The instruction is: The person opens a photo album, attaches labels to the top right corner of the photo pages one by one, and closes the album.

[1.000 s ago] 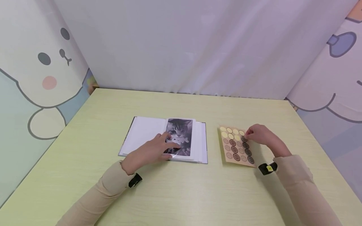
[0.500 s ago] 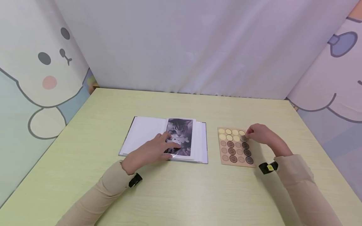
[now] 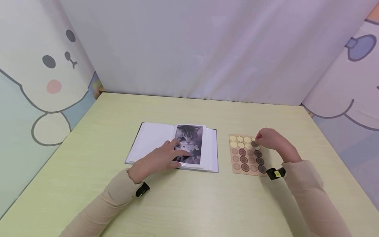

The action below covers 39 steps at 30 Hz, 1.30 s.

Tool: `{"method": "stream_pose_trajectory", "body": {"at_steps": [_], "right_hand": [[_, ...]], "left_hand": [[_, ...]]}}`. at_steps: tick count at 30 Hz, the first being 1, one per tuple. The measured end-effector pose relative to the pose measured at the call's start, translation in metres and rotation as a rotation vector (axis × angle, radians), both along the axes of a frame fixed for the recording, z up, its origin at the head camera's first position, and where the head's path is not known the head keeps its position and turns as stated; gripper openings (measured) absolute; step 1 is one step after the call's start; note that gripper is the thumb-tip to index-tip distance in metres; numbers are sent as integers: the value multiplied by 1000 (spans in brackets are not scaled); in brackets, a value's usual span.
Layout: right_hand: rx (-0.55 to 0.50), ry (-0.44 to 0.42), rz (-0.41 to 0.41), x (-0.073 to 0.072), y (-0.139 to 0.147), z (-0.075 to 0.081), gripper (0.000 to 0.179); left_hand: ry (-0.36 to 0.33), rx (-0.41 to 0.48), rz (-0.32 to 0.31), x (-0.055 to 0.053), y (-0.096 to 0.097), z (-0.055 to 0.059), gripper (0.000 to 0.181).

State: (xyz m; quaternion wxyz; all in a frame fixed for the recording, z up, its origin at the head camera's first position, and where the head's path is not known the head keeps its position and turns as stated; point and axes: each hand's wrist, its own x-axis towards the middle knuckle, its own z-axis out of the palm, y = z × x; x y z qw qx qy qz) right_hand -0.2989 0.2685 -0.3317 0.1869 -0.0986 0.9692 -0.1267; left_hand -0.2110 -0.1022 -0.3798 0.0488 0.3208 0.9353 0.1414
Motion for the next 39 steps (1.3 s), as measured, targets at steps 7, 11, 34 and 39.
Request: {"method": "stream_pose_trajectory", "body": {"at_steps": [7, 11, 34, 39], "right_hand": [[-119, 86, 42, -7, -39, 8, 20], [-190, 91, 44, -15, -65, 9, 17], [-415, 55, 48, -48, -145, -36, 13], [-423, 55, 34, -50, -147, -39, 13]], "left_hand": [[5, -3, 4, 1, 0, 1, 39], [12, -9, 0, 0, 1, 0, 39], [1, -34, -4, -2, 1, -1, 38], [15, -39, -6, -2, 1, 0, 38]]}}
